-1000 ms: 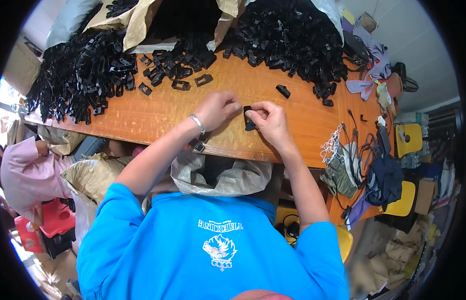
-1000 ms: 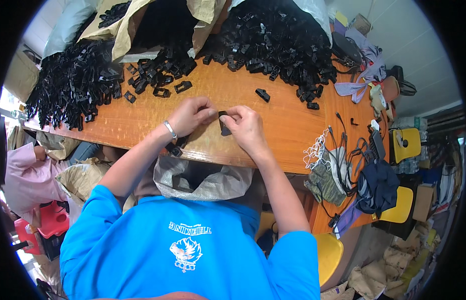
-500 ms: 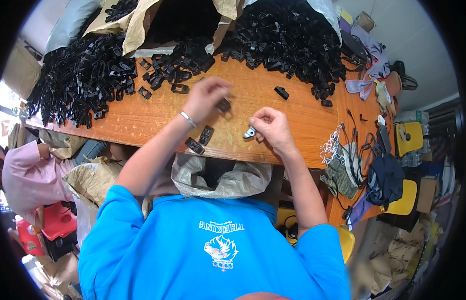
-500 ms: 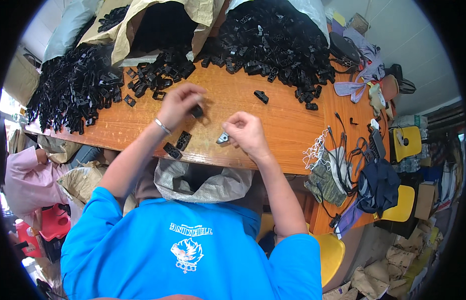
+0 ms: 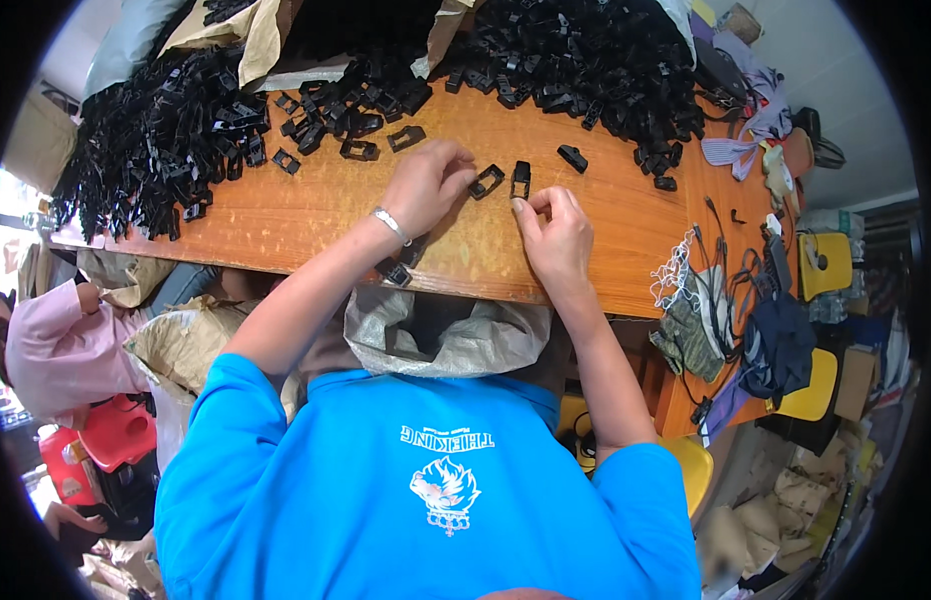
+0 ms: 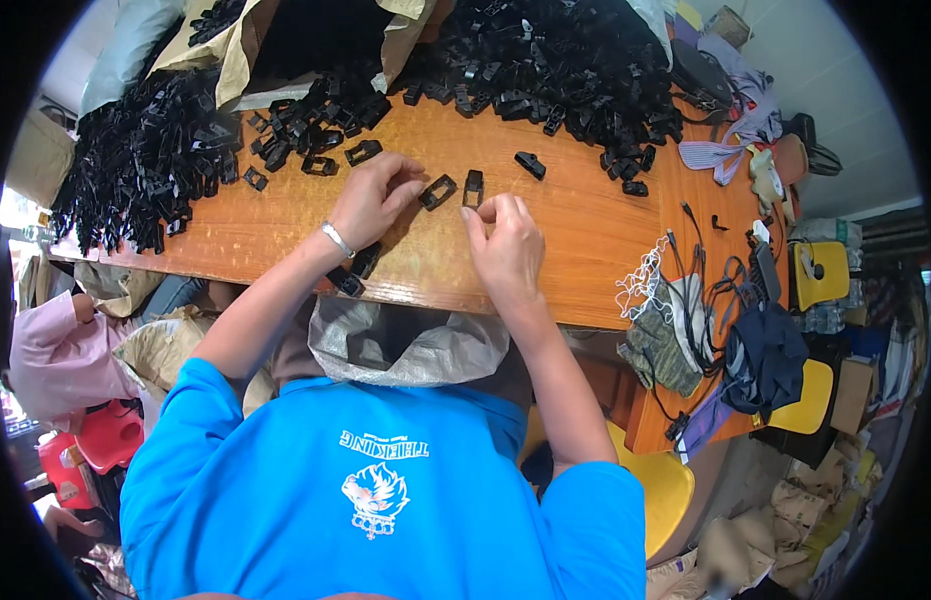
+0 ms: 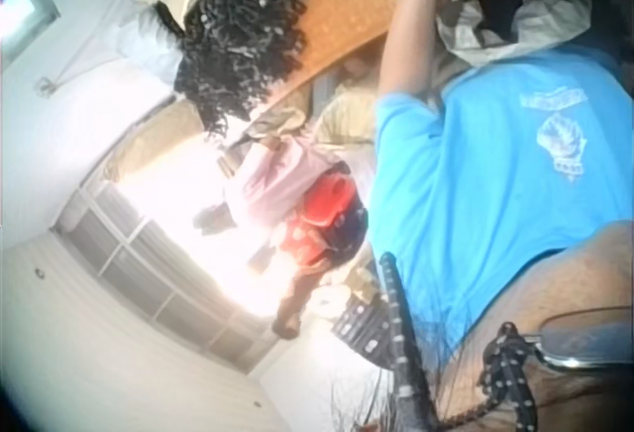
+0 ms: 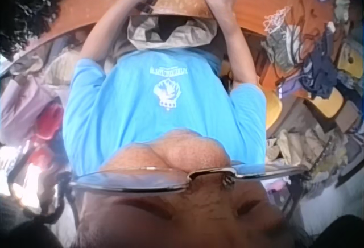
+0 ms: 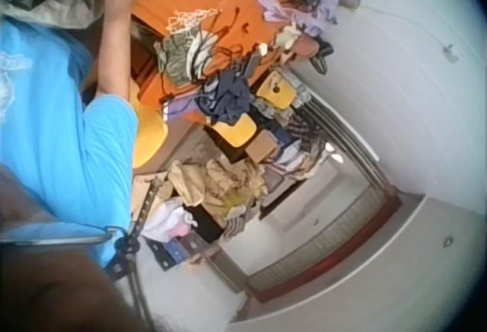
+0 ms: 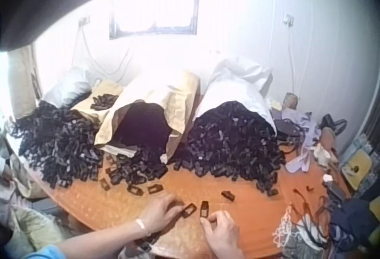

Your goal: Assembling small black plastic buckle components at a workbench.

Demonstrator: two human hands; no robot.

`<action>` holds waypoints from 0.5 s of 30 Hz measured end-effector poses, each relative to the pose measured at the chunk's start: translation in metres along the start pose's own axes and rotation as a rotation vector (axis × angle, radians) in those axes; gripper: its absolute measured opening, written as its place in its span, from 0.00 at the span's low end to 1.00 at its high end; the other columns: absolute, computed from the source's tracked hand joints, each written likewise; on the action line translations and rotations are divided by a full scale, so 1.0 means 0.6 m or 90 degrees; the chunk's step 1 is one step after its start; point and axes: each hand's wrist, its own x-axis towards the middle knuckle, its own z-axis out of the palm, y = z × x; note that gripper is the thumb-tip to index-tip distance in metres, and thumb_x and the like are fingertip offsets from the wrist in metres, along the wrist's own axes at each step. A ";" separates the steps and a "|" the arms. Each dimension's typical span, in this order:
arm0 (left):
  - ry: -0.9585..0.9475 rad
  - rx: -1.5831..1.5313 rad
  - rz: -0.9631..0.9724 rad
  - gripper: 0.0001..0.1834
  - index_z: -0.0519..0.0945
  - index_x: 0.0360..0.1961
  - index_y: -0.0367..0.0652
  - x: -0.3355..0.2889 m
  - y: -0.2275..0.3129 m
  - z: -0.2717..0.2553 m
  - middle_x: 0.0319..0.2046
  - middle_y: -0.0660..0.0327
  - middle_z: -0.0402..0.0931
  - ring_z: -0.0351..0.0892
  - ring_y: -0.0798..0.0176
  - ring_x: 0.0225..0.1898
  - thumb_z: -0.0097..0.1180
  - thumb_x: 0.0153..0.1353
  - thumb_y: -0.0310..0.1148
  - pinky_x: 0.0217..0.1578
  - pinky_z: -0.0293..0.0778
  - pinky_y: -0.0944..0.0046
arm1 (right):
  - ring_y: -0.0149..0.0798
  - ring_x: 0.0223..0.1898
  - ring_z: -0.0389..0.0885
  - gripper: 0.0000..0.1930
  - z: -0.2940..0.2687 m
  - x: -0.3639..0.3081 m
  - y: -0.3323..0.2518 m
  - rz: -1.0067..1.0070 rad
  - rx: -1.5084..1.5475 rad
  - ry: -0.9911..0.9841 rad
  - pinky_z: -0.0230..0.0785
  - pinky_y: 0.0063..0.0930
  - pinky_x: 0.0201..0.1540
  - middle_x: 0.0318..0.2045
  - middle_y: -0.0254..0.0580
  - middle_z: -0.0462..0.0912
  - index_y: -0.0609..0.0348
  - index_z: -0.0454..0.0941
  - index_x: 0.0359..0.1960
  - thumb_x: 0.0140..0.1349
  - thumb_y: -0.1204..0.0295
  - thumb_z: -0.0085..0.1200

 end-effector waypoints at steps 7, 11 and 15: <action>-0.066 0.073 0.147 0.14 0.81 0.47 0.42 -0.002 0.019 0.008 0.40 0.52 0.79 0.82 0.47 0.42 0.57 0.59 0.20 0.43 0.78 0.52 | 0.53 0.41 0.84 0.10 -0.017 0.042 0.001 -0.219 -0.052 0.003 0.78 0.46 0.43 0.44 0.47 0.81 0.59 0.83 0.43 0.59 0.81 0.57; -0.124 0.121 0.180 0.13 0.82 0.45 0.42 -0.001 0.036 0.002 0.37 0.52 0.79 0.81 0.45 0.42 0.57 0.59 0.21 0.43 0.78 0.51 | 0.53 0.46 0.83 0.12 -0.024 0.071 0.014 -0.282 -0.095 -0.124 0.79 0.44 0.47 0.45 0.48 0.79 0.59 0.83 0.44 0.58 0.82 0.57; -0.154 0.117 0.192 0.10 0.83 0.42 0.42 -0.017 0.036 0.004 0.35 0.53 0.80 0.81 0.45 0.41 0.59 0.58 0.23 0.42 0.78 0.50 | 0.53 0.46 0.83 0.10 -0.039 0.082 0.010 -0.263 -0.118 -0.179 0.79 0.44 0.46 0.43 0.47 0.79 0.59 0.83 0.43 0.59 0.78 0.61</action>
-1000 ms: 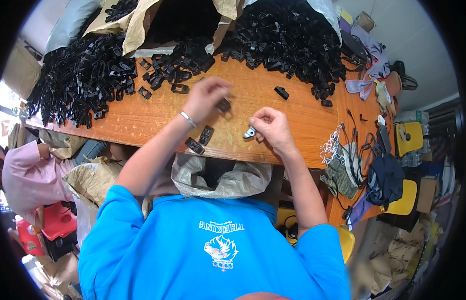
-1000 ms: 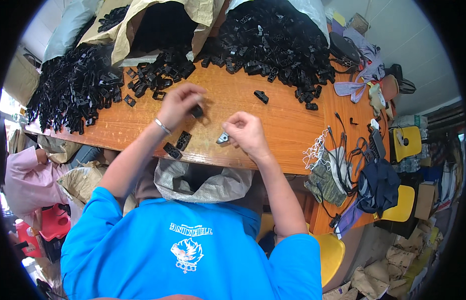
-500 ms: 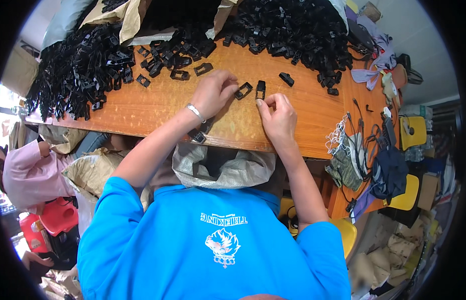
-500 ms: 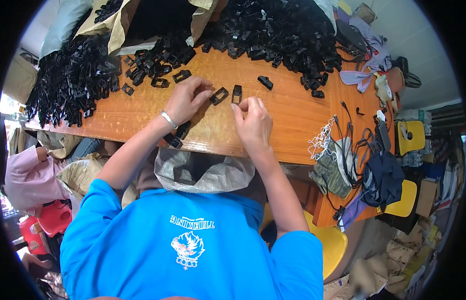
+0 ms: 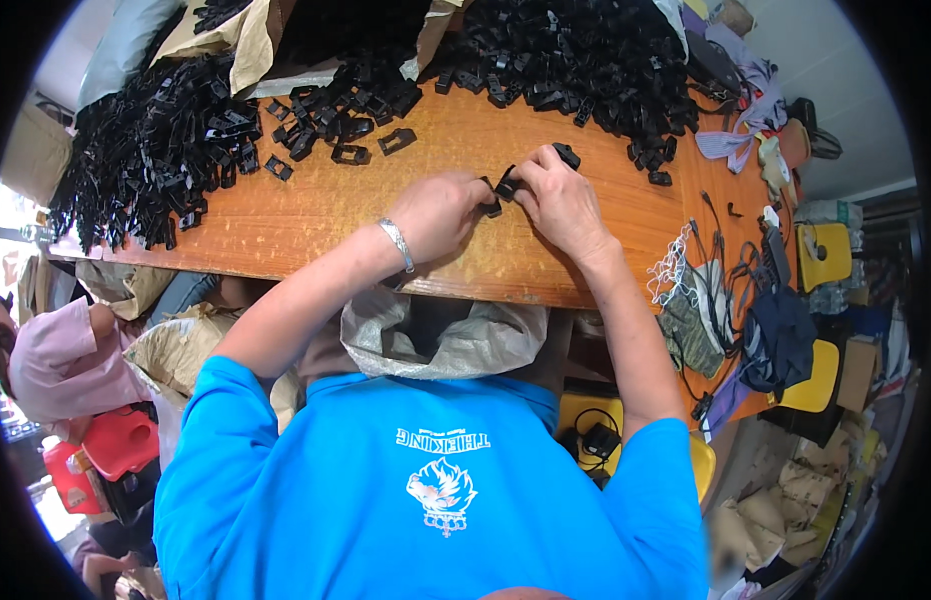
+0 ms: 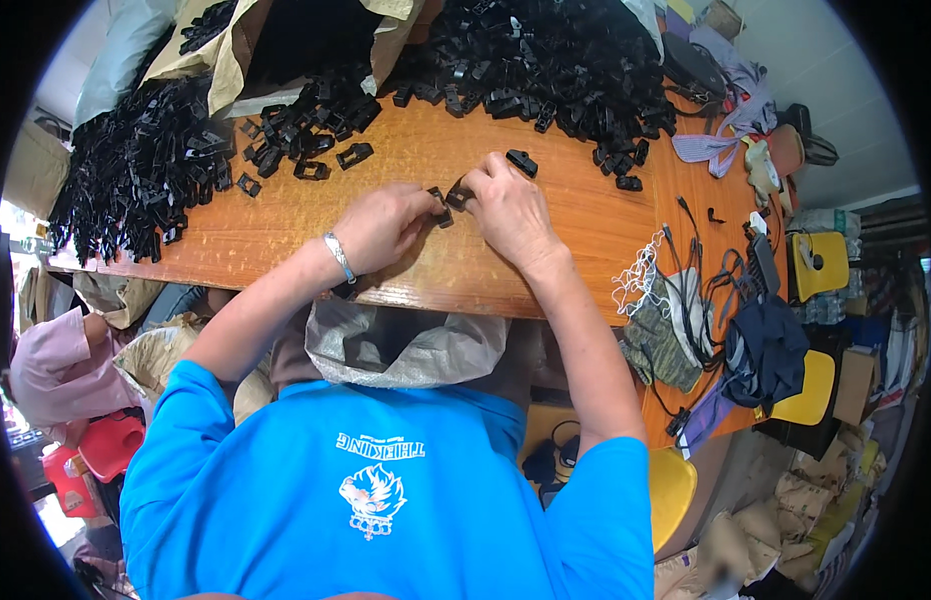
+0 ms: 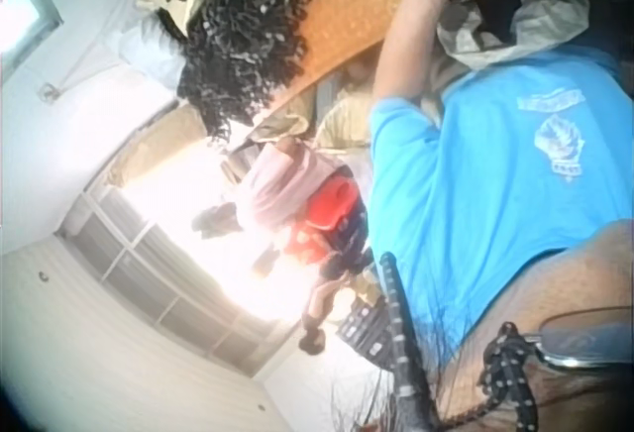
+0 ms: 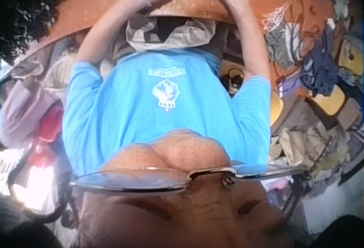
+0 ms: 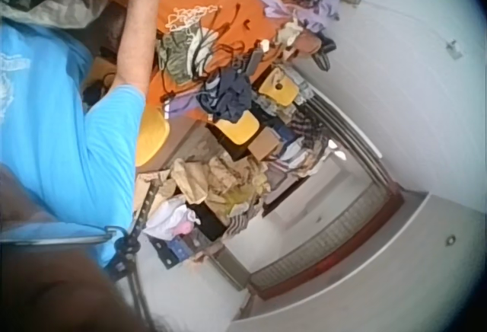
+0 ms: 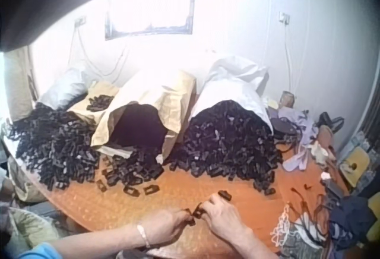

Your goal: Assembling small black plastic buckle components at a workbench.

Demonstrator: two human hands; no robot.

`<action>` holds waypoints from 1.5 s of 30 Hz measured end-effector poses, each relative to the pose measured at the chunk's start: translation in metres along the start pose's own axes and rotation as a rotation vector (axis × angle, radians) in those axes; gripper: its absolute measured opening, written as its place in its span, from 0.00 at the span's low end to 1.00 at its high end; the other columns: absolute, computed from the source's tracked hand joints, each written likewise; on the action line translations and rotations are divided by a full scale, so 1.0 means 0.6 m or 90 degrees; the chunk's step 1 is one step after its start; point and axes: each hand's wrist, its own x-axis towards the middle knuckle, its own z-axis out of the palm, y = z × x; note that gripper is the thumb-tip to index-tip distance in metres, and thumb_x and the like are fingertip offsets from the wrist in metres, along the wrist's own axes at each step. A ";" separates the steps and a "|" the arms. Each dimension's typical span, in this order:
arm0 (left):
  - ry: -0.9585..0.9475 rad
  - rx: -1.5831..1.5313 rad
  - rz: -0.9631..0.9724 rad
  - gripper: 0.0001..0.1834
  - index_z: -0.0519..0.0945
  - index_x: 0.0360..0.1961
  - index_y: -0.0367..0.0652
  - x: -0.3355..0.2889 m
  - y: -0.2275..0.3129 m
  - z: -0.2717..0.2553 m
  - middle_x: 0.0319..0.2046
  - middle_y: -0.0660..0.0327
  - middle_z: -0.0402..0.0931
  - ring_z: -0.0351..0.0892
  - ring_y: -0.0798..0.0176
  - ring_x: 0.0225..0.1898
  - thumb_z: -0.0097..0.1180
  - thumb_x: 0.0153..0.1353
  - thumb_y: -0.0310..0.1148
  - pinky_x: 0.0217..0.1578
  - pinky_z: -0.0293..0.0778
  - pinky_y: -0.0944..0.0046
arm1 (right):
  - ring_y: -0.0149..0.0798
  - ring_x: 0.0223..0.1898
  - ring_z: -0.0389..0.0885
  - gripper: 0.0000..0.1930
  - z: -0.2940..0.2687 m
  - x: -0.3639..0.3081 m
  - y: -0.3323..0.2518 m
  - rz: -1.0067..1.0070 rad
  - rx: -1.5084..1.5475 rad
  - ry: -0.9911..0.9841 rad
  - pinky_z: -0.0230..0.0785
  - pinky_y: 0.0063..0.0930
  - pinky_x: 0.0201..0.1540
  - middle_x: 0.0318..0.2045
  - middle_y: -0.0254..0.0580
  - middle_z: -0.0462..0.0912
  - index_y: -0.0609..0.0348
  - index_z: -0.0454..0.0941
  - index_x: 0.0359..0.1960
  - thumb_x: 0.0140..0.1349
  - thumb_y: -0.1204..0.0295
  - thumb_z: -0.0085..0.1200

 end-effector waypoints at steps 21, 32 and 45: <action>0.093 0.047 -0.039 0.18 0.81 0.45 0.44 -0.004 -0.006 -0.014 0.41 0.56 0.75 0.74 0.49 0.49 0.71 0.52 0.30 0.50 0.74 0.53 | 0.52 0.39 0.86 0.13 -0.002 -0.002 0.065 0.178 -0.085 0.159 0.80 0.43 0.41 0.44 0.46 0.80 0.60 0.82 0.44 0.60 0.72 0.67; 0.072 0.017 -0.041 0.15 0.82 0.43 0.43 -0.004 -0.003 0.000 0.40 0.55 0.76 0.75 0.48 0.48 0.70 0.54 0.29 0.50 0.74 0.54 | 0.57 0.39 0.87 0.10 0.005 -0.012 0.080 0.351 -0.006 0.102 0.79 0.43 0.46 0.33 0.57 0.88 0.60 0.82 0.45 0.65 0.70 0.57; 0.049 0.012 -0.020 0.16 0.78 0.39 0.43 -0.009 -0.011 -0.001 0.38 0.56 0.76 0.75 0.48 0.46 0.71 0.51 0.28 0.49 0.73 0.53 | 0.55 0.43 0.84 0.11 -0.026 -0.030 0.075 0.034 -0.100 0.046 0.78 0.44 0.47 0.43 0.50 0.83 0.58 0.84 0.46 0.62 0.78 0.58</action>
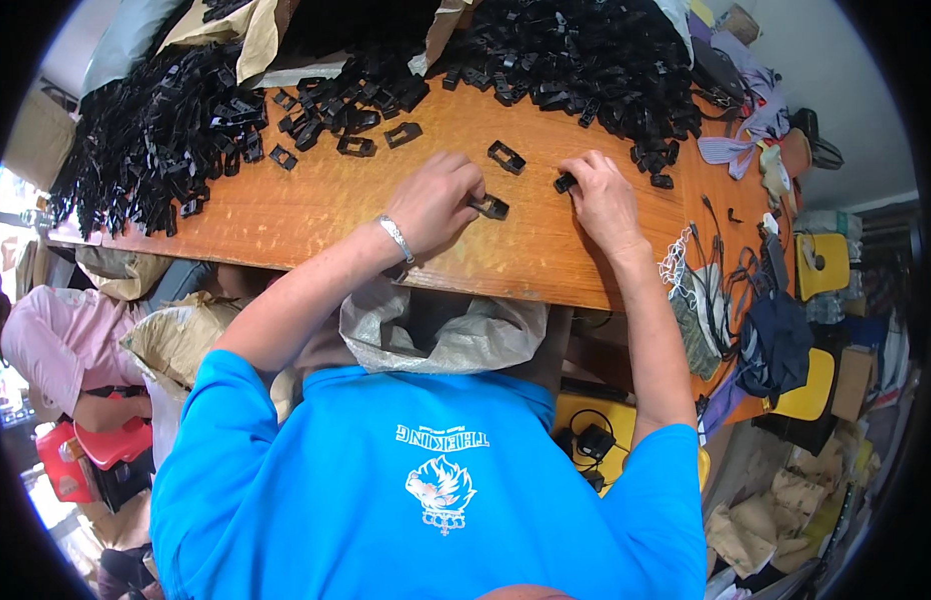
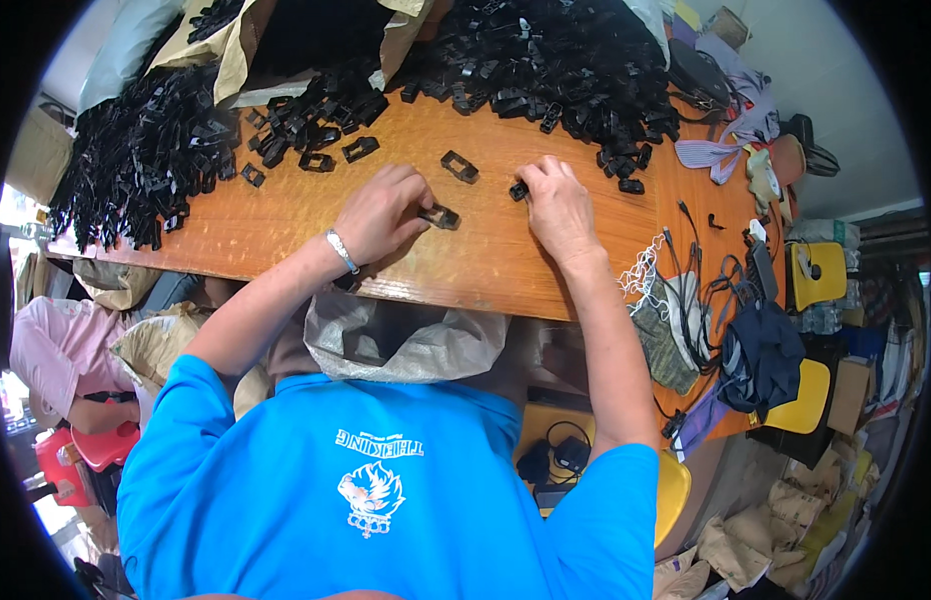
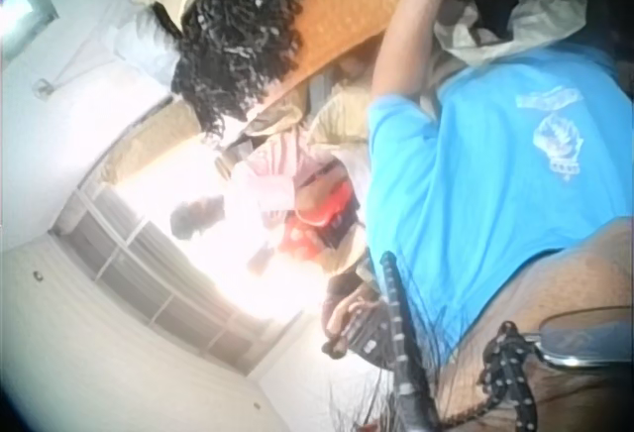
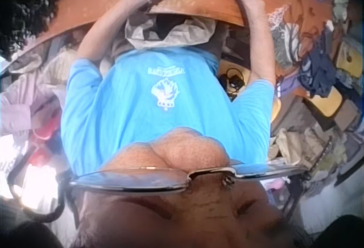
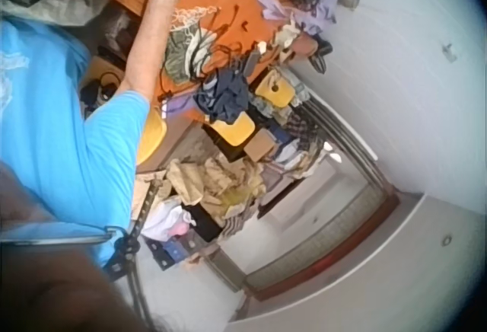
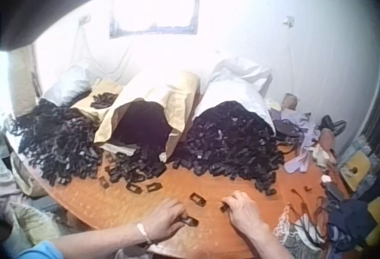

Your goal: Assembling small black plastic buckle components at a workbench.

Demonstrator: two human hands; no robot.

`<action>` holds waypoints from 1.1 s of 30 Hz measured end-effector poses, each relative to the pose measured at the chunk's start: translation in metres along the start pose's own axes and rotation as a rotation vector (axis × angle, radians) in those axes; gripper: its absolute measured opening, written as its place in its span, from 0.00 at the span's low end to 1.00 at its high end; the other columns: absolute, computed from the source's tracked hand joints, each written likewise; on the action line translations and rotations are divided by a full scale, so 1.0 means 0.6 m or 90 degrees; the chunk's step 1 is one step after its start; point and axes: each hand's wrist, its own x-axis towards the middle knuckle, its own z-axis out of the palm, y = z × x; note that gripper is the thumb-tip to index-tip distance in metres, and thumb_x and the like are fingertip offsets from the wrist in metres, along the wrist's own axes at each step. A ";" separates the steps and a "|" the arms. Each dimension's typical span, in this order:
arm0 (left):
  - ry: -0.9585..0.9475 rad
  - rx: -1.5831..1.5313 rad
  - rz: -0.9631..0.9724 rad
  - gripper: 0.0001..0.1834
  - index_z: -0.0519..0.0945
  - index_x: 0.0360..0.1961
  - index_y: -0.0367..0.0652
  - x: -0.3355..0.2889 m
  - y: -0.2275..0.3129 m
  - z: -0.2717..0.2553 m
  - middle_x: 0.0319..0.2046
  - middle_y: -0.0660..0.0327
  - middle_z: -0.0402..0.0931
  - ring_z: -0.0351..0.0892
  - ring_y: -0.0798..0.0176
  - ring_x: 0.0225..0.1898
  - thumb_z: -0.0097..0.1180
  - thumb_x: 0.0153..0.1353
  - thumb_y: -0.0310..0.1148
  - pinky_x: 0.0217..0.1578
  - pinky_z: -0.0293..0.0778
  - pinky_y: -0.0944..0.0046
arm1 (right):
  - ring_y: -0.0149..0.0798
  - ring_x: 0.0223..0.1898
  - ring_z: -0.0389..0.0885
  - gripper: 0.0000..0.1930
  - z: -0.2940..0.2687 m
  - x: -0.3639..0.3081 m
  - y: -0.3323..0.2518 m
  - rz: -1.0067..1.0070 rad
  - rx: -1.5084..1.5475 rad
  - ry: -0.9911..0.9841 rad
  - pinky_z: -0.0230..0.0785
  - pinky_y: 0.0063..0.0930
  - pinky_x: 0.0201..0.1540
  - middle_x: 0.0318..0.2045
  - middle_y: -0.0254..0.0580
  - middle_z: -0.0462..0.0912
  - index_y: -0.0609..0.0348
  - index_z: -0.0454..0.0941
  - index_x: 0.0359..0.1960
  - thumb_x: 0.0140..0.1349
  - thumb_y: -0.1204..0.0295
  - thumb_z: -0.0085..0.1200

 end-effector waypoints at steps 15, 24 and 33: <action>-0.012 -0.019 -0.072 0.13 0.83 0.38 0.42 -0.007 -0.012 0.008 0.37 0.56 0.78 0.76 0.48 0.46 0.71 0.52 0.33 0.47 0.74 0.52 | 0.53 0.35 0.82 0.12 0.048 -0.022 -0.162 0.036 0.231 0.064 0.76 0.42 0.39 0.35 0.47 0.78 0.62 0.84 0.41 0.54 0.76 0.69; -0.013 -0.146 -0.041 0.11 0.85 0.36 0.42 -0.001 -0.035 0.013 0.38 0.55 0.80 0.77 0.48 0.43 0.68 0.58 0.37 0.44 0.73 0.51 | 0.52 0.36 0.82 0.13 0.042 -0.021 -0.156 0.039 0.237 0.038 0.76 0.42 0.40 0.36 0.48 0.77 0.62 0.85 0.41 0.52 0.77 0.69; 0.014 0.049 -0.103 0.11 0.84 0.30 0.46 0.011 -0.019 0.011 0.32 0.56 0.78 0.76 0.47 0.41 0.66 0.59 0.42 0.42 0.72 0.50 | 0.53 0.36 0.81 0.15 0.045 -0.025 -0.154 0.085 0.240 0.011 0.74 0.44 0.39 0.34 0.49 0.78 0.58 0.88 0.42 0.51 0.73 0.71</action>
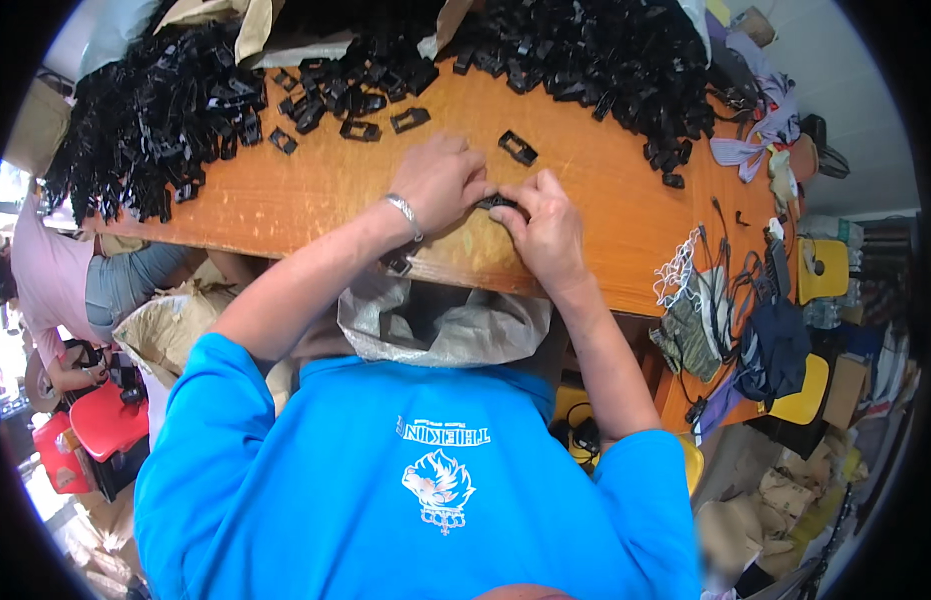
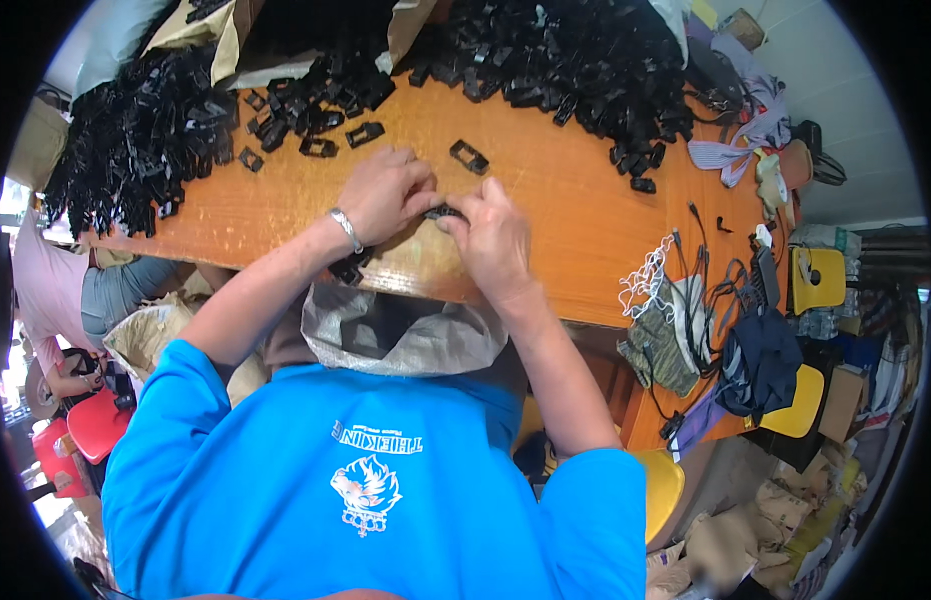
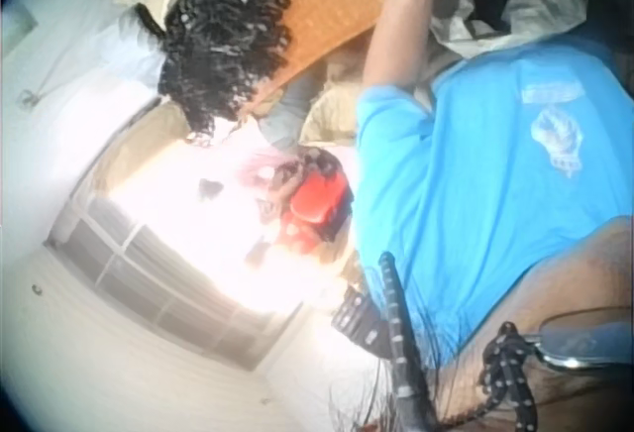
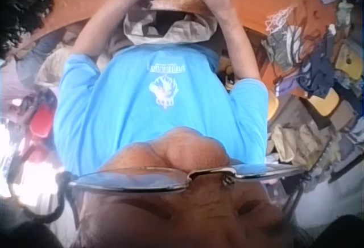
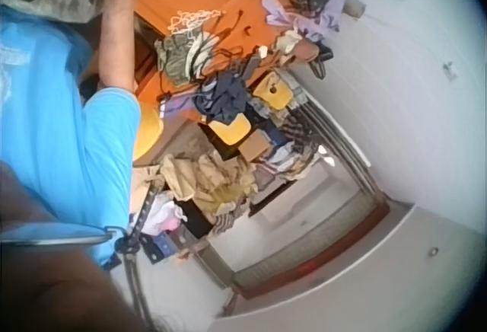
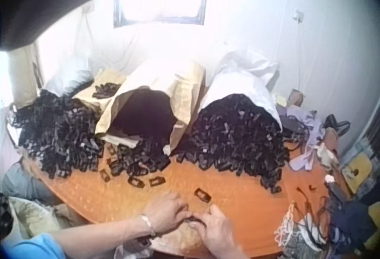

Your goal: Assembling small black plastic buckle components at a workbench.

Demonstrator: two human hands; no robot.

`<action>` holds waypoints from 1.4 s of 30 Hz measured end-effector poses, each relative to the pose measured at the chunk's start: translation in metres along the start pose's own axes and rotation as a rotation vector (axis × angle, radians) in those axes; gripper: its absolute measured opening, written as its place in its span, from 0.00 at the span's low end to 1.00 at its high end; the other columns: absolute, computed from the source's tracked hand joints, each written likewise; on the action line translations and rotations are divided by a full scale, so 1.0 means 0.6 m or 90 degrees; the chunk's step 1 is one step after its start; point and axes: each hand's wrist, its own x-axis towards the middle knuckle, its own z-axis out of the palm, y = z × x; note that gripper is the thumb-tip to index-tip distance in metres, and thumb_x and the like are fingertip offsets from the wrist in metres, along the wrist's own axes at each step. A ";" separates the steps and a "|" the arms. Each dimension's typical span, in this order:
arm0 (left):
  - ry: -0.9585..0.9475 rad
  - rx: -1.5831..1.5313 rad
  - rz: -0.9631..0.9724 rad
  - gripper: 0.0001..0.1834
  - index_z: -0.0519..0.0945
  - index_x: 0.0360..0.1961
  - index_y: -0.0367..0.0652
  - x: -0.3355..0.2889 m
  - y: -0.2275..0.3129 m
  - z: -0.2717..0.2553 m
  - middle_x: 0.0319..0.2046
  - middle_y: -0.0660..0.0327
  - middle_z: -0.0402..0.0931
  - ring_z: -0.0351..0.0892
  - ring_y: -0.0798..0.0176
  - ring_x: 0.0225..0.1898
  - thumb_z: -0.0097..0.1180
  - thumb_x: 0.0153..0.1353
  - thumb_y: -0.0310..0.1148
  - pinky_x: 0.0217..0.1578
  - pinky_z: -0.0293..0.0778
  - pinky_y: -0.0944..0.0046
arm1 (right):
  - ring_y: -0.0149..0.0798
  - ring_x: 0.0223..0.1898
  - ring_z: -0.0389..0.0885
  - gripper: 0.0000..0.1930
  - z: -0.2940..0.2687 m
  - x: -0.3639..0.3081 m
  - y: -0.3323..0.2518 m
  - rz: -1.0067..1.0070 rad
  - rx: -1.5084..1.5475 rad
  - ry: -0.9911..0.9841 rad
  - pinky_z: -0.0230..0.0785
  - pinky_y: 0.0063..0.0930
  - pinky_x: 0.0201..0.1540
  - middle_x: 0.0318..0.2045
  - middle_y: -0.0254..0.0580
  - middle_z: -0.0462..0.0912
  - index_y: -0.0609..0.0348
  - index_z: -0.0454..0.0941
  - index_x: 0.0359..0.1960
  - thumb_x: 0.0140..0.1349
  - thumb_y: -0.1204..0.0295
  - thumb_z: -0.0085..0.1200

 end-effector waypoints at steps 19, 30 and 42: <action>0.053 -0.074 0.093 0.14 0.83 0.43 0.41 0.074 0.010 0.037 0.40 0.55 0.78 0.76 0.48 0.46 0.68 0.55 0.31 0.49 0.74 0.52 | 0.53 0.49 0.82 0.18 -0.012 0.216 0.164 -0.095 -0.276 0.085 0.78 0.43 0.46 0.41 0.48 0.79 0.59 0.76 0.48 0.56 0.75 0.67; 0.085 -0.293 -0.018 0.23 0.79 0.54 0.39 0.045 0.020 0.017 0.41 0.53 0.81 0.82 0.57 0.43 0.69 0.58 0.32 0.42 0.79 0.59 | 0.28 0.35 0.83 0.15 -0.025 0.111 0.053 0.267 0.528 0.034 0.75 0.20 0.32 0.37 0.38 0.82 0.64 0.74 0.54 0.67 0.80 0.59; 0.111 -0.139 0.029 0.14 0.84 0.41 0.40 0.051 0.051 -0.016 0.32 0.55 0.83 0.83 0.52 0.34 0.70 0.56 0.34 0.36 0.78 0.57 | 0.28 0.34 0.83 0.13 -0.022 0.059 0.011 0.238 0.560 0.086 0.77 0.22 0.37 0.39 0.39 0.83 0.67 0.77 0.51 0.66 0.78 0.60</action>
